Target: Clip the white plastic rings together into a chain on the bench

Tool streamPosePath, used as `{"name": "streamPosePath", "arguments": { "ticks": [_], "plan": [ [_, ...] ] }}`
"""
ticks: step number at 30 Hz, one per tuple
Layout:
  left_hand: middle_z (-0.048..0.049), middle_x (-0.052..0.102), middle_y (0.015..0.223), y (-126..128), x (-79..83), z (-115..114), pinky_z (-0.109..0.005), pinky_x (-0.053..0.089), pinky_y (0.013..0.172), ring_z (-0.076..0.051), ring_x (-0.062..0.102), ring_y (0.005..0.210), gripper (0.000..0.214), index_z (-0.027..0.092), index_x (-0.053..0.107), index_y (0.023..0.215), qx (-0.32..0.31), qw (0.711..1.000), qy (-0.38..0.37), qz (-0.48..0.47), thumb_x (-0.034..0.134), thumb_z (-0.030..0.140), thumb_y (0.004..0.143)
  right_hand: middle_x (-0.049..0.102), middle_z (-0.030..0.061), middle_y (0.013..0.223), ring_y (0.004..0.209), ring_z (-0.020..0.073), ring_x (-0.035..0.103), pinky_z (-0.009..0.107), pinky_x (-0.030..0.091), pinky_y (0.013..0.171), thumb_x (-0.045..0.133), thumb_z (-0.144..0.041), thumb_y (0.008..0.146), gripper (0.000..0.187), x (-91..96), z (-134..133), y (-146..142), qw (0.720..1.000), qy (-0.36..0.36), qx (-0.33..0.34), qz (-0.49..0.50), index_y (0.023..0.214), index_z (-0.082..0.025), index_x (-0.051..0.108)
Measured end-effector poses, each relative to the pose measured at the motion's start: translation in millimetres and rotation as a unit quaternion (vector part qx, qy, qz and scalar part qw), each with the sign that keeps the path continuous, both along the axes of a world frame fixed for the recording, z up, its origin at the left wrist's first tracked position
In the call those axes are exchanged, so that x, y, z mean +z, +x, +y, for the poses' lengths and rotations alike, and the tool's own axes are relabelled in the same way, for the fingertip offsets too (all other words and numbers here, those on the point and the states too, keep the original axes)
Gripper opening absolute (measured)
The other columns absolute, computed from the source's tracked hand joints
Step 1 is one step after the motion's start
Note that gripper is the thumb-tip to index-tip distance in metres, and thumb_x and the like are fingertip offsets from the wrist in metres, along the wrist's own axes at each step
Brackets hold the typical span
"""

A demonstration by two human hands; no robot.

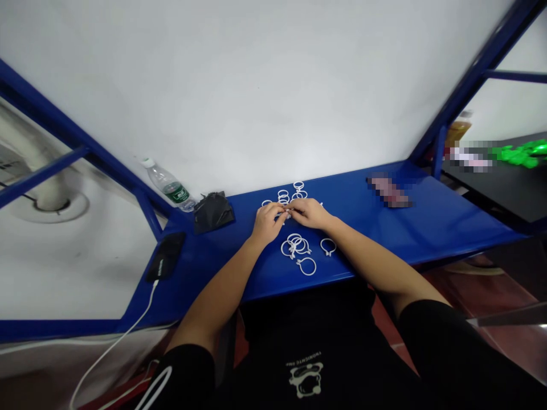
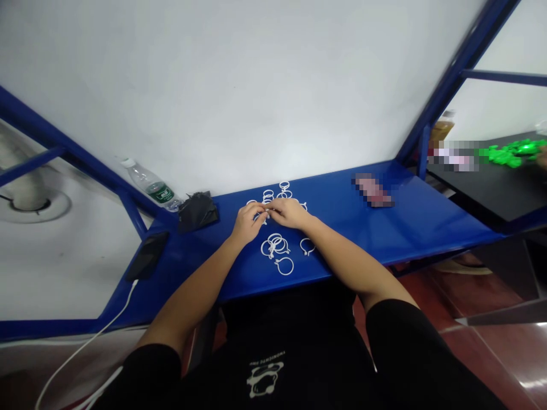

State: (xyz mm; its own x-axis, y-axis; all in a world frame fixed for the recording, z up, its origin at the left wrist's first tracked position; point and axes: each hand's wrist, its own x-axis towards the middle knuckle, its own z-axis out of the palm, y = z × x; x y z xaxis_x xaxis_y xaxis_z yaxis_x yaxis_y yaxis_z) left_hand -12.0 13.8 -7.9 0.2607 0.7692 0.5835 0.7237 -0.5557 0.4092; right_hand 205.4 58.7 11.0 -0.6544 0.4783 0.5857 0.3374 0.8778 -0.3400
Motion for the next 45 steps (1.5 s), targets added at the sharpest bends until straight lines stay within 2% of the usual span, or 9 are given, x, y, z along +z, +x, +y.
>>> {"name": "streamPosePath", "arguments": {
  "ticks": [9, 15, 19, 22, 25, 32, 37, 41, 45],
  "plan": [
    [-0.007, 0.078, 0.114, 2, 1.9, -3, -0.044, 0.049, 0.106, -0.024, 0.07, 0.111, 0.026, 0.023, 0.073, 0.094, 0.001, 1.0, 0.004, 0.023, 0.055, 0.036, 0.108, 0.081, 0.0072, 0.103, 0.092, 0.0211, 0.073, 0.033, 0.055, 0.085, 0.052, -0.02, 0.099, 0.029, 6.5, -4, -2, 1.0, -0.016, 0.02, -0.012, 0.115, -0.02, 0.076],
    [-0.0082, 0.074, 0.113, -2, 7.9, -2, -0.039, 0.057, 0.097, -0.022, 0.071, 0.107, 0.02, 0.022, 0.075, 0.1, 0.018, 0.999, 0.013, -0.031, 0.062, 0.037, 0.103, 0.082, 0.0084, 0.103, 0.089, 0.0219, 0.074, 0.032, 0.054, 0.081, 0.056, -0.024, 0.099, 0.028, 4.0, 1, 3, 0.997, -0.012, -0.082, -0.003, 0.117, -0.02, 0.078],
    [-0.0038, 0.076, 0.099, 1, 14.2, -11, -0.034, 0.058, 0.084, -0.018, 0.07, 0.083, 0.015, 0.023, 0.076, 0.103, -0.076, 0.996, -0.05, 0.021, 0.07, 0.036, 0.098, 0.081, 0.0103, 0.114, 0.097, 0.0235, 0.074, 0.033, 0.055, 0.086, 0.057, -0.024, 0.101, 0.032, 2.9, 9, 10, 0.99, -0.009, -0.143, 0.013, 0.124, -0.02, 0.078],
    [-0.0025, 0.077, 0.099, 6, 15.4, -18, -0.034, 0.058, 0.084, -0.018, 0.071, 0.083, 0.019, 0.025, 0.078, 0.107, -0.15, 0.98, -0.098, 0.088, 0.078, 0.039, 0.093, 0.081, 0.0101, 0.112, 0.093, 0.0232, 0.074, 0.033, 0.055, 0.083, 0.061, -0.025, 0.099, 0.036, 2.2, 13, 12, 0.987, -0.034, -0.157, 0.006, 0.132, -0.02, 0.075],
    [-0.0028, 0.077, 0.105, 9, 13.7, -21, -0.033, 0.058, 0.086, -0.018, 0.072, 0.087, 0.018, 0.027, 0.08, 0.109, -0.168, 0.971, -0.13, 0.111, 0.076, 0.039, 0.095, 0.081, 0.009, 0.107, 0.09, 0.0223, 0.074, 0.033, 0.054, 0.082, 0.061, -0.027, 0.099, 0.034, 0.6, 14, 11, 0.987, -0.045, -0.152, 0.002, 0.13, -0.02, 0.075],
    [-0.0024, 0.076, 0.103, 6, 9.2, -14, -0.032, 0.057, 0.088, -0.019, 0.073, 0.097, 0.013, 0.029, 0.081, 0.101, -0.16, 0.969, -0.139, 0.129, 0.068, 0.031, 0.1, 0.081, 0.0089, 0.106, 0.09, 0.0214, 0.073, 0.033, 0.054, 0.083, 0.061, -0.026, 0.098, 0.028, -2.9, 16, 11, 0.992, -0.047, -0.121, 0.003, 0.119, -0.019, 0.079],
    [-0.0014, 0.074, 0.091, 7, 6.4, -14, -0.031, 0.057, 0.079, -0.019, 0.071, 0.086, 0.008, 0.026, 0.076, 0.088, -0.122, 0.974, -0.141, 0.13, 0.071, 0.024, 0.093, 0.081, 0.009, 0.105, 0.088, 0.021, 0.073, 0.032, 0.053, 0.081, 0.06, -0.025, 0.098, 0.027, -2.9, 16, 12, 0.992, -0.048, -0.117, 0.006, 0.116, -0.019, 0.079],
    [-0.0017, 0.073, 0.091, 8, 7.3, -13, -0.03, 0.055, 0.076, -0.018, 0.07, 0.081, 0.009, 0.024, 0.073, 0.087, -0.076, 0.988, -0.102, 0.086, 0.067, 0.023, 0.094, 0.081, 0.009, 0.106, 0.088, 0.0209, 0.073, 0.032, 0.054, 0.081, 0.06, -0.026, 0.098, 0.026, -2.8, 14, 10, 0.993, -0.042, -0.107, 0.01, 0.115, -0.02, 0.079],
    [-0.0018, 0.075, 0.086, 9, 9.5, -12, -0.029, 0.054, 0.077, -0.018, 0.072, 0.08, 0.008, 0.024, 0.073, 0.095, 0.005, 0.998, -0.059, 0.019, 0.065, 0.025, 0.098, 0.081, 0.0088, 0.106, 0.088, 0.0207, 0.073, 0.031, 0.053, 0.08, 0.059, -0.027, 0.099, 0.026, -2.6, 12, 8, 0.995, -0.037, -0.097, 0.008, 0.115, -0.02, 0.079]
  ]
}}
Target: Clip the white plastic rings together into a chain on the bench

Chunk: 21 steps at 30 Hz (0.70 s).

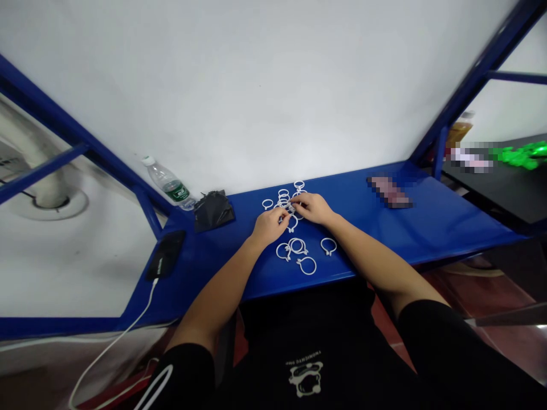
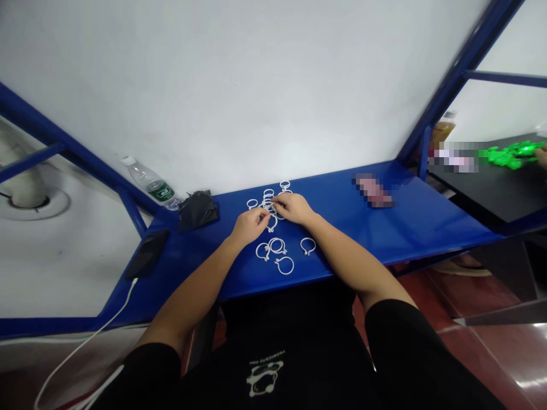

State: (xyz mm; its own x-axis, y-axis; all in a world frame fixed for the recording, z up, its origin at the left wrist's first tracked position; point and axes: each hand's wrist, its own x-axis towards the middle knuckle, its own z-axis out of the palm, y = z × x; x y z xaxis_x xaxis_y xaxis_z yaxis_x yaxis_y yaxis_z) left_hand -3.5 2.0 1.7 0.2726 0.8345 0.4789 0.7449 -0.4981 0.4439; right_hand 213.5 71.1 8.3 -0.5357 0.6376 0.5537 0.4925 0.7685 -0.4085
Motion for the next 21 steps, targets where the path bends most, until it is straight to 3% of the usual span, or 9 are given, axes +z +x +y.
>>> {"name": "streamPosePath", "arguments": {
  "ticks": [6, 9, 15, 21],
  "plan": [
    [-0.0001, 0.078, 0.083, -5, -2.6, 5, -0.03, 0.054, 0.075, -0.02, 0.074, 0.076, 0.026, 0.026, 0.071, 0.12, 0.098, 0.993, 0.006, -0.068, 0.061, 0.022, 0.097, 0.081, 0.0079, 0.102, 0.087, 0.02, 0.073, 0.031, 0.052, 0.078, 0.059, -0.03, 0.101, 0.028, 2.6, -5, -1, 1.0, 0.011, 0.017, -0.001, 0.119, -0.02, 0.077],
    [0.0024, 0.073, 0.072, -8, -5.0, 9, -0.03, 0.052, 0.071, -0.02, 0.072, 0.07, 0.032, 0.027, 0.071, 0.121, 0.125, 0.989, -0.001, -0.082, 0.06, 0.017, 0.093, 0.081, 0.007, 0.103, 0.087, 0.0201, 0.073, 0.031, 0.053, 0.078, 0.064, -0.039, 0.101, 0.03, 6.4, -12, -3, 0.999, 0.025, 0.033, 0.001, 0.123, -0.021, 0.075],
    [0.003, 0.07, 0.067, -9, -8.2, 11, -0.03, 0.051, 0.067, -0.02, 0.069, 0.065, 0.03, 0.027, 0.073, 0.117, 0.119, 0.988, -0.02, -0.094, 0.059, 0.017, 0.093, 0.08, 0.0069, 0.108, 0.099, 0.0212, 0.073, 0.033, 0.055, 0.085, 0.055, -0.041, 0.108, 0.027, 11.2, -24, -15, 0.994, 0.05, 0.097, -0.02, 0.118, -0.025, 0.075],
    [-0.0034, 0.074, 0.09, -9, -5.1, 10, -0.031, 0.055, 0.082, -0.019, 0.07, 0.081, 0.032, 0.023, 0.071, 0.13, 0.102, 0.99, 0.029, -0.094, 0.063, 0.031, 0.1, 0.079, 0.0071, 0.098, 0.085, 0.0198, 0.072, 0.031, 0.053, 0.079, 0.054, -0.035, 0.107, 0.026, 9.2, -22, -13, 0.997, 0.046, 0.06, -0.001, 0.113, -0.021, 0.074]
  ]
}}
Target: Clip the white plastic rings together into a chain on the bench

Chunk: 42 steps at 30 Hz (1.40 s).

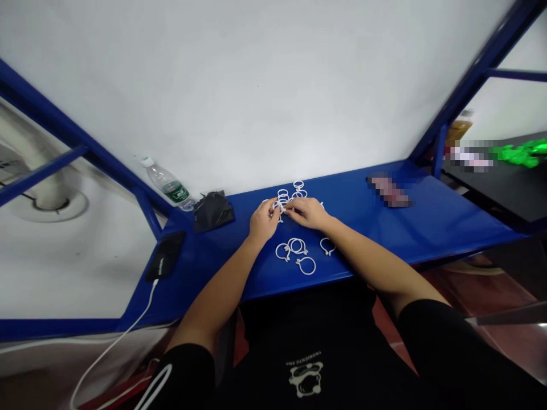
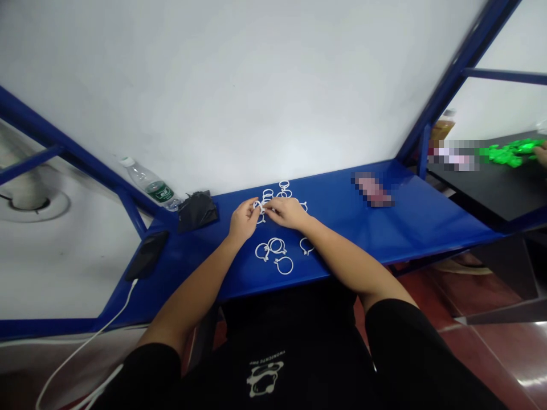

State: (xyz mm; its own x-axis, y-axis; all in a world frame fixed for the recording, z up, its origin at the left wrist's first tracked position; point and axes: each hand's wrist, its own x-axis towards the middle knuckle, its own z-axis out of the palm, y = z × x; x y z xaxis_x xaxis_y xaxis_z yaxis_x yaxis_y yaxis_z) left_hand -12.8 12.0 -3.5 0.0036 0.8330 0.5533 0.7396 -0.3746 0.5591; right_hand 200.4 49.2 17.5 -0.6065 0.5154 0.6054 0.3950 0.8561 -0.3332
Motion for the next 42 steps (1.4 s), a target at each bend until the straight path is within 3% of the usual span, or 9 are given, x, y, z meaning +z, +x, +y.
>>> {"name": "streamPosePath", "arguments": {
  "ticks": [3, 12, 23, 30, 32, 35, 38, 42],
  "plan": [
    [-0.0043, 0.071, 0.093, -2, 0.6, 1, -0.03, 0.056, 0.083, -0.018, 0.069, 0.081, 0.035, 0.021, 0.071, 0.132, -0.015, 1.0, 0.018, 0.007, 0.062, 0.037, 0.103, 0.079, 0.0064, 0.094, 0.08, 0.0189, 0.07, 0.03, 0.051, 0.075, 0.056, -0.035, 0.105, 0.024, 0.9, 1, 3, 1.0, -0.009, -0.02, 0.012, 0.111, -0.021, 0.074],
    [-0.0066, 0.079, 0.107, -2, -0.2, -3, -0.031, 0.058, 0.085, -0.019, 0.074, 0.087, 0.043, 0.022, 0.07, 0.139, -0.08, 0.996, -0.027, 0.017, 0.06, 0.046, 0.105, 0.078, 0.0059, 0.091, 0.078, 0.0189, 0.069, 0.03, 0.049, 0.073, 0.057, -0.032, 0.101, 0.02, 2.0, 0, 4, 1.0, 0.0, -0.011, 0.011, 0.105, -0.021, 0.073],
    [-0.004, 0.079, 0.095, 1, 6.8, -7, -0.027, 0.054, 0.076, -0.017, 0.072, 0.079, 0.028, 0.021, 0.079, 0.119, -0.053, 0.998, -0.038, 0.023, 0.067, 0.037, 0.1, 0.079, 0.0075, 0.094, 0.084, 0.0207, 0.071, 0.031, 0.05, 0.076, 0.054, -0.027, 0.102, 0.02, -2.1, 2, 2, 1.0, 0.02, 0.016, -0.014, 0.101, -0.02, 0.073],
    [-0.0048, 0.075, 0.112, -2, 10.4, -5, -0.027, 0.053, 0.073, -0.01, 0.059, 0.062, 0.042, 0.021, 0.069, 0.138, -0.04, 0.999, 0.004, 0.011, 0.068, 0.038, 0.1, 0.078, 0.0064, 0.089, 0.076, 0.0187, 0.069, 0.029, 0.048, 0.071, 0.058, -0.031, 0.099, 0.019, 3.9, 9, 12, 0.998, 0.015, -0.042, 0.036, 0.1, -0.019, 0.074],
    [-0.003, 0.074, 0.101, -4, 14.0, -6, -0.027, 0.053, 0.073, -0.011, 0.06, 0.063, 0.031, 0.02, 0.075, 0.126, -0.063, 0.997, 0.002, 0.036, 0.069, 0.037, 0.1, 0.079, 0.007, 0.093, 0.078, 0.0191, 0.07, 0.03, 0.05, 0.073, 0.058, -0.031, 0.099, 0.022, 4.0, 14, 18, 0.996, 0.005, -0.065, 0.053, 0.105, -0.019, 0.075],
    [-0.0007, 0.074, 0.089, -5, 19.2, -12, -0.028, 0.054, 0.077, -0.014, 0.065, 0.072, 0.02, 0.022, 0.079, 0.11, -0.155, 0.98, -0.036, 0.116, 0.072, 0.036, 0.097, 0.08, 0.0079, 0.098, 0.078, 0.0194, 0.071, 0.031, 0.051, 0.074, 0.058, -0.031, 0.1, 0.027, 1.6, 22, 24, 0.994, -0.023, -0.088, 0.061, 0.114, -0.018, 0.076],
    [-0.0007, 0.076, 0.093, 0, 20.1, -18, -0.031, 0.055, 0.081, -0.018, 0.071, 0.084, 0.025, 0.025, 0.079, 0.111, -0.229, 0.952, -0.091, 0.181, 0.079, 0.041, 0.092, 0.081, 0.0084, 0.101, 0.079, 0.0198, 0.072, 0.031, 0.052, 0.076, 0.056, -0.031, 0.101, 0.03, -1.6, 25, 25, 0.993, -0.043, -0.097, 0.053, 0.118, -0.018, 0.077],
    [-0.0019, 0.077, 0.101, 6, 15.0, -21, -0.031, 0.056, 0.083, -0.018, 0.073, 0.09, 0.03, 0.025, 0.079, 0.113, -0.27, 0.933, -0.139, 0.192, 0.082, 0.044, 0.089, 0.082, 0.008, 0.104, 0.088, 0.0214, 0.075, 0.031, 0.053, 0.08, 0.056, -0.029, 0.101, 0.028, -4.4, 24, 21, 0.994, -0.041, -0.094, 0.03, 0.113, -0.02, 0.079]
  ]
}}
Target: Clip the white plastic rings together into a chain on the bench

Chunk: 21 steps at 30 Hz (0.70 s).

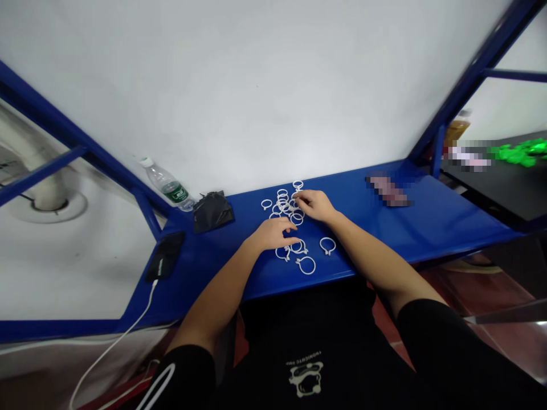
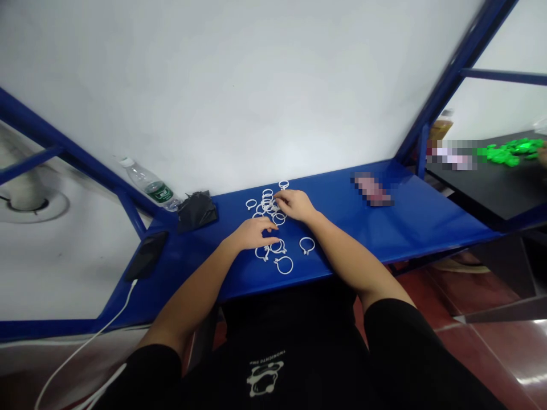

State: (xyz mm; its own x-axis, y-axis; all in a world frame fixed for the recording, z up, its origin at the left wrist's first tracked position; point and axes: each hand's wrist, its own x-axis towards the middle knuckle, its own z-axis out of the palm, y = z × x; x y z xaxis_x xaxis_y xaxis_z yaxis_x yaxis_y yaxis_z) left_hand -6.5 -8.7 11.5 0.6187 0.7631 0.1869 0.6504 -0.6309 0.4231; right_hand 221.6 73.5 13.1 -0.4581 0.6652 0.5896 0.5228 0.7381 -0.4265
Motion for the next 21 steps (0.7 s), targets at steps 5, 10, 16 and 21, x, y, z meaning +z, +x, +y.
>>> {"name": "streamPosePath", "arguments": {
  "ticks": [5, 10, 16, 21],
  "plan": [
    [-0.001, 0.076, 0.096, 4, -5.5, 2, -0.029, 0.053, 0.081, -0.017, 0.072, 0.089, 0.011, 0.023, 0.078, 0.09, -0.002, 1.0, 0.016, 0.004, 0.069, 0.024, 0.095, 0.083, 0.0074, 0.103, 0.089, 0.0216, 0.075, 0.031, 0.053, 0.08, 0.057, -0.027, 0.1, 0.026, -1.9, 1, -1, 1.0, -0.003, 0.009, -0.02, 0.11, -0.021, 0.08],
    [-0.0009, 0.076, 0.093, 4, -3.4, 4, -0.029, 0.052, 0.078, -0.017, 0.07, 0.086, 0.014, 0.023, 0.075, 0.088, 0.035, 0.999, 0.012, -0.007, 0.064, 0.023, 0.097, 0.083, 0.007, 0.102, 0.087, 0.0211, 0.075, 0.031, 0.052, 0.079, 0.058, -0.028, 0.1, 0.025, -2.8, 2, 1, 1.0, -0.014, 0.009, -0.016, 0.109, -0.021, 0.08],
    [-0.001, 0.078, 0.101, 5, -3.7, 6, -0.029, 0.052, 0.082, -0.017, 0.071, 0.09, 0.011, 0.024, 0.075, 0.097, 0.082, 0.995, 0.035, -0.037, 0.064, 0.023, 0.098, 0.082, 0.0073, 0.103, 0.09, 0.0213, 0.075, 0.031, 0.053, 0.081, 0.058, -0.029, 0.1, 0.025, -0.6, -1, 0, 1.0, -0.02, 0.018, -0.009, 0.109, -0.021, 0.08],
    [-0.0007, 0.075, 0.082, 1, -4.1, 12, -0.029, 0.049, 0.073, -0.017, 0.069, 0.076, 0.01, 0.023, 0.073, 0.086, 0.234, 0.964, 0.082, -0.099, 0.068, 0.024, 0.095, 0.082, 0.0083, 0.107, 0.092, 0.021, 0.075, 0.032, 0.054, 0.083, 0.054, -0.036, 0.105, 0.03, 4.9, -10, -3, 0.999, -0.018, 0.047, 0.006, 0.114, -0.02, 0.078]
  ]
}}
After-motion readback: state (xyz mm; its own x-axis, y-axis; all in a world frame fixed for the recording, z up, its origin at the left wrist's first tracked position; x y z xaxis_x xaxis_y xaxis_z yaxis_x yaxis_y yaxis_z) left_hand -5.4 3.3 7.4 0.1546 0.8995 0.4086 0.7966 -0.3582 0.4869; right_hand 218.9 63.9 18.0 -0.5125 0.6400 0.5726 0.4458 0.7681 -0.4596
